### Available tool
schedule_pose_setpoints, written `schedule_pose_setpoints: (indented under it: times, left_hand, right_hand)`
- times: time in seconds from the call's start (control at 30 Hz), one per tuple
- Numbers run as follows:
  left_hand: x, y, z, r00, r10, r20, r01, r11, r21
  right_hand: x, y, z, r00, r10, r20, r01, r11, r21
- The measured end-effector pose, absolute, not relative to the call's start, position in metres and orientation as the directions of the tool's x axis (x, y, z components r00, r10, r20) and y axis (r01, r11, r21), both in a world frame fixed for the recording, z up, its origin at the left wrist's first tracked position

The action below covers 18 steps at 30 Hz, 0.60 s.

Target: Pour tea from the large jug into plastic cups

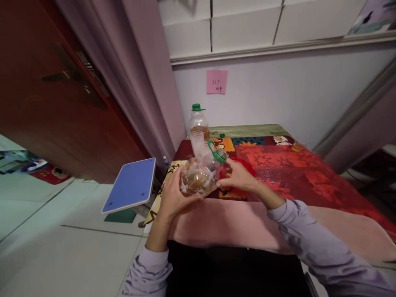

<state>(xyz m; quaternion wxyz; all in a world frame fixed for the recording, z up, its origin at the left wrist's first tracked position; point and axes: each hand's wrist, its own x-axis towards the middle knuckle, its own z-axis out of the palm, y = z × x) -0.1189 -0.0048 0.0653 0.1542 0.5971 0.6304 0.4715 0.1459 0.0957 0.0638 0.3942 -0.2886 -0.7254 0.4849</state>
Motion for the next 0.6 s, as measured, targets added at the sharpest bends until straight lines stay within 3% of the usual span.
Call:
schedule_pose_setpoints:
  times: [0.1,0.2,0.37,0.6]
  left_hand:
    - [-0.114,-0.004,0.067,-0.208,0.899,0.385,0.654,-0.165,0.738]
    - [-0.111,-0.004,0.068,-0.215,0.895,0.391,0.612,-0.188,0.768]
    - [-0.113,-0.003,0.068,-0.254,0.896,0.365,0.538,-0.183,0.823]
    - [-0.11,-0.004,0.076,-0.381,0.87,0.312,0.404,-0.147,0.903]
  right_hand:
    - [0.178,0.121,0.071,-0.47,0.792,0.389,0.234,0.537,-0.811]
    - [0.198,0.143,0.069,-0.522,0.767,0.374,0.428,0.614,-0.663]
    - [0.199,0.161,0.049,-0.439,0.893,0.097,0.787,0.435,-0.439]
    - [0.187,0.16,0.047,-0.404,0.913,0.059,0.819,0.389,-0.421]
